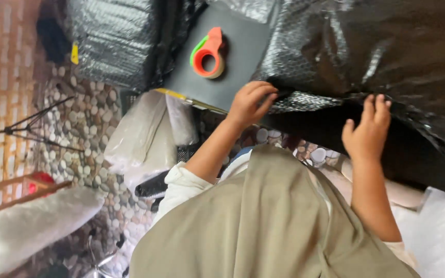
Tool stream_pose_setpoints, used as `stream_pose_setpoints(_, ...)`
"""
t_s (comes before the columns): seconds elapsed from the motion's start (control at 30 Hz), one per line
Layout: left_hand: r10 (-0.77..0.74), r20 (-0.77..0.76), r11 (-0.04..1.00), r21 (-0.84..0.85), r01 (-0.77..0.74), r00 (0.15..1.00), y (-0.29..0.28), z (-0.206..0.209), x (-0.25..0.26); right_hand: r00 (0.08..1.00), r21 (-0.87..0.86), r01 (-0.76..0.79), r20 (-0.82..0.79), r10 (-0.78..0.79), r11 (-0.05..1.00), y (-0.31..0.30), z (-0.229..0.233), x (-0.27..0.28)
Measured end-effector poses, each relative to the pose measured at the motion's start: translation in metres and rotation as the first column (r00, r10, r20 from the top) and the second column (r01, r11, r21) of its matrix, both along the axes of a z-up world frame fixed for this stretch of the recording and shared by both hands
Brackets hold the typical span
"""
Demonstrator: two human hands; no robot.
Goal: The person wraps a rectangular item in black bubble wrap on a table. They fold the edges, secure the package with tape, and use a box cutter to trim excess material. The wrapped package is then moved to the floor.
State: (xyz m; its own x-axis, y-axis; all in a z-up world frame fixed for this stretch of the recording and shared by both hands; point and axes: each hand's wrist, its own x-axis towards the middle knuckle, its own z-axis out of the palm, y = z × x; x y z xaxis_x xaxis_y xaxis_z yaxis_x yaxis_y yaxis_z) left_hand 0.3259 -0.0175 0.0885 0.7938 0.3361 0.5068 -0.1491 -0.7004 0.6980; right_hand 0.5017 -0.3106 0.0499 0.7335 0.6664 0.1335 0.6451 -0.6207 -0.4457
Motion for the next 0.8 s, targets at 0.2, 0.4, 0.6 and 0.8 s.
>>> stream_pose_setpoints(0.2, 0.609, -0.235, 0.793, 0.176, -0.583, 0.757, 0.145, -0.077, -0.19, 0.999, -0.17, -0.031, -0.041, 0.024, 0.985, 0.007, 0.005, 0.008)
stream_pose_setpoints(0.4, 0.686, -0.394, 0.721, 0.258, -0.643, 0.612, 0.208, -0.128, -0.26, 0.999, -0.311, 0.013, 0.045, 0.002, 0.95, 0.014, -0.002, 0.005)
stream_pose_setpoints(0.6, 0.644, -0.102, 0.614, 0.661, -0.432, 0.758, 0.25, -0.158, -0.233, 1.0, -0.259, -0.026, 0.007, 0.029, 0.966, 0.013, -0.001, 0.007)
stream_pose_setpoints(0.8, 0.623, -0.014, 0.544, 0.727, -0.42, 0.782, 0.251, -0.162, -0.251, 0.996, -0.245, -0.047, -0.09, 0.025, 0.968, 0.015, 0.009, 0.003)
